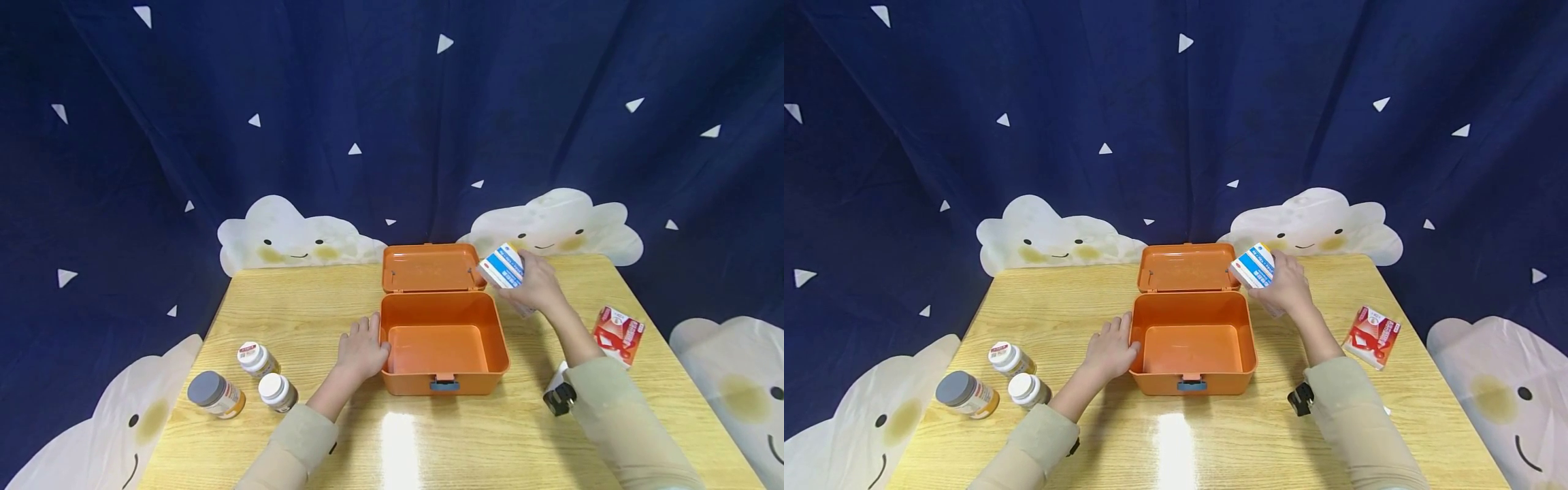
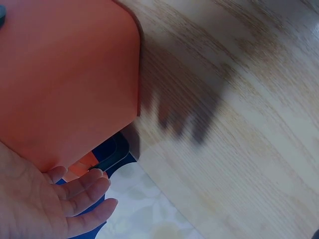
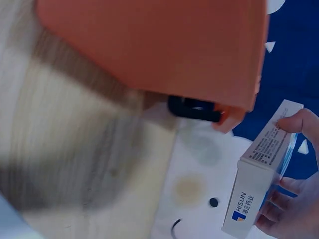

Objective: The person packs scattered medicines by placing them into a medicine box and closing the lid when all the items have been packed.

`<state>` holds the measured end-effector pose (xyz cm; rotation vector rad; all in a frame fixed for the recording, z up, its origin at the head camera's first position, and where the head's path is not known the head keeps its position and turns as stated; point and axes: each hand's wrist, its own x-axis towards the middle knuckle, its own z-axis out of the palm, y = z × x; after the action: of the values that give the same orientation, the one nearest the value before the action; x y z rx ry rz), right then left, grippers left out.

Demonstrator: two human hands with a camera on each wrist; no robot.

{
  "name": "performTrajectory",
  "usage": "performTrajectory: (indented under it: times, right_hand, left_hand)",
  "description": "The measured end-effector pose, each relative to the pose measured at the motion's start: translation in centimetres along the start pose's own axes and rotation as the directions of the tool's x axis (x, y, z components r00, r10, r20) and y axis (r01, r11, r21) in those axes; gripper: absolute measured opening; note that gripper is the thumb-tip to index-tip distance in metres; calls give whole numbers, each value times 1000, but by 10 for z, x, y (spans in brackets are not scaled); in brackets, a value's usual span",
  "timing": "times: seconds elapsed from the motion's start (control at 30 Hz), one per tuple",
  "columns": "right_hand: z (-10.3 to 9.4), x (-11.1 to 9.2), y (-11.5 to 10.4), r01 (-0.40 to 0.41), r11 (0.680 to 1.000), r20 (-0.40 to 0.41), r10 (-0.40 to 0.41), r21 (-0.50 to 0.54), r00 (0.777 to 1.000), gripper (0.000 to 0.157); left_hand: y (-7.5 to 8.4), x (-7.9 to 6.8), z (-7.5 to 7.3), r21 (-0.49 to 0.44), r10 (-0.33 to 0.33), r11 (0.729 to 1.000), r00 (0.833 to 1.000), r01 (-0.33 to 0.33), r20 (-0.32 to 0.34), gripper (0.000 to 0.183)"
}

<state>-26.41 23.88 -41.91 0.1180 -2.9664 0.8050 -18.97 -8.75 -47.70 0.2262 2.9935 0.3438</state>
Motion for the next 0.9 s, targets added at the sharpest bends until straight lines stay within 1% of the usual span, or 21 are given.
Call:
performTrajectory:
  times: [0.17,0.37,0.63,0.83,0.9]
  right_hand:
    - [-2,-3,-19,80,996,13,-80,27,997,93]
    - [1,-5,-35,123,992,77,-124,23,989,94]
    - [11,-6,-53,216,976,136,-212,-19,968,96]
    - [20,-8,-68,234,972,194,-224,-27,955,98]
    - [24,-9,-70,257,966,206,-246,-23,947,96]
  left_hand:
    - [0,0,0,-6,-3,1000,1000,3,6,59]
    - [0,-1,-1,-12,-5,1000,1000,5,4,60]
    - [1,-1,0,-9,-5,1000,1000,5,-12,58]
    - [1,-2,0,-25,4,1000,999,-5,-41,56]
    - [1,-3,-1,-26,0,1000,999,-1,-37,57]
